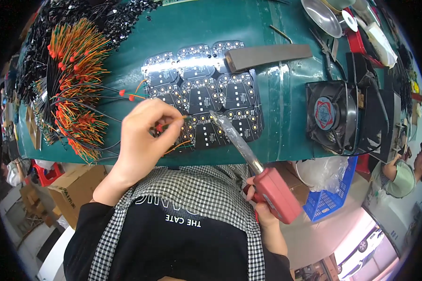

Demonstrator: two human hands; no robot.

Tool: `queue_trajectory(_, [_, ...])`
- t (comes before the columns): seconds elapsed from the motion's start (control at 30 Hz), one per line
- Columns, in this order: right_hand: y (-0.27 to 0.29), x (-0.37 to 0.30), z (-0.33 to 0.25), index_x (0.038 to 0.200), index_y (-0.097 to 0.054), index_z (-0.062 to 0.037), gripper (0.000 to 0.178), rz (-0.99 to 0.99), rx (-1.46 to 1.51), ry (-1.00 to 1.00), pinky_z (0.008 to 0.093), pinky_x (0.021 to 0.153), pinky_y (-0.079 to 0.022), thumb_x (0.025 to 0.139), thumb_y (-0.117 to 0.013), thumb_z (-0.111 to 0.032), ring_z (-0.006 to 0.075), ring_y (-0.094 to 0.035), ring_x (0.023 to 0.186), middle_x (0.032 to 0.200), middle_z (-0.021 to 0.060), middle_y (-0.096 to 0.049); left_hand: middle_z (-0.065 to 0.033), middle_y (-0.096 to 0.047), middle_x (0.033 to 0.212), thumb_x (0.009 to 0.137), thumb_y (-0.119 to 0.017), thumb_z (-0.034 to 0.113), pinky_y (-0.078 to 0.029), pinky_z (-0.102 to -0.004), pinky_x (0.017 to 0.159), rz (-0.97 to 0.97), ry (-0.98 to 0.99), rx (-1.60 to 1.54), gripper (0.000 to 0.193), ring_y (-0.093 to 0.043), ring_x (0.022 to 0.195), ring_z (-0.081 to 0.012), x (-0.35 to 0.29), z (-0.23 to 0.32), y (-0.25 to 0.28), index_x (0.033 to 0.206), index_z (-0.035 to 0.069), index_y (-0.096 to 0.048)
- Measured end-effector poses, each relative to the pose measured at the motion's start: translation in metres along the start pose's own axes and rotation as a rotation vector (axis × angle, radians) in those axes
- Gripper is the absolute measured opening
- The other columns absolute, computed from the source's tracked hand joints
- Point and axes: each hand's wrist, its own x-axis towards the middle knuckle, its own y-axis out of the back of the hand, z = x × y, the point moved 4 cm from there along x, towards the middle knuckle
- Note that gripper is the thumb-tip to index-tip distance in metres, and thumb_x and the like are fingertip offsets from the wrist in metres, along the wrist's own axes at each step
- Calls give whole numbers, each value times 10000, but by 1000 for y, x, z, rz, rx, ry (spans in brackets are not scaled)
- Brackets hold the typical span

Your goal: The person solders wires to LED circuit boards at a workstation using a soldering iron.

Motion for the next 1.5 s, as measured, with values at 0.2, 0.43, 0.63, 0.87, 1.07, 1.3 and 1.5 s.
queue_trajectory(0.2, [-5,15,0,1220,-476,109,752,-15,-82,0,280,589,-488,789,-737,-449,183,-605,635,1002,195,-648,-35,-523,655,709,-681,-29,-390,-280,576,15,38,63,100,-485,628,-144,7,-5,-2,781,15,-627])
queue_trajectory(0.43, [11,9,14,1222,-487,106,714,-120,-438,111,277,607,-517,801,-720,-422,178,-653,609,750,102,-667,-41,-473,629,697,-684,32,-391,-314,576,-28,59,185,91,-472,615,-190,10,-5,-2,754,39,-612])
queue_trajectory(0.63, [13,9,19,1240,-497,73,698,-142,-431,160,274,608,-522,793,-742,-404,165,-651,594,755,80,-668,-45,-487,633,693,-679,34,-395,-318,576,-32,56,191,93,-487,624,-195,11,-5,-2,751,43,-607])
queue_trajectory(0.87, [20,5,27,1244,-500,75,724,-186,-411,137,289,635,-536,771,-770,-403,187,-668,612,826,112,-684,-41,-498,639,694,-679,34,-397,-315,575,-30,52,201,95,-488,628,-193,11,-5,-2,754,45,-605])
queue_trajectory(1.07, [13,12,16,1162,-556,83,725,-114,-511,175,317,673,-544,745,-769,-471,237,-690,692,828,128,-686,-37,-475,621,693,-675,38,-390,-317,570,-43,47,215,96,-482,621,-194,11,-5,-3,745,51,-595])
queue_trajectory(1.3, [0,18,0,1130,-551,105,721,-30,-246,-22,290,647,-535,772,-734,-494,200,-677,657,776,116,-673,-39,-480,620,692,-672,43,-396,-324,578,-40,36,213,94,-492,621,-201,11,-5,-1,748,53,-598])
queue_trajectory(1.5, [20,4,19,1144,-544,97,717,-70,-486,166,266,626,-525,757,-758,-468,190,-668,635,777,102,-673,-42,-501,630,697,-669,50,-405,-325,584,-49,47,220,87,-507,630,-206,12,-5,-2,747,52,-598])
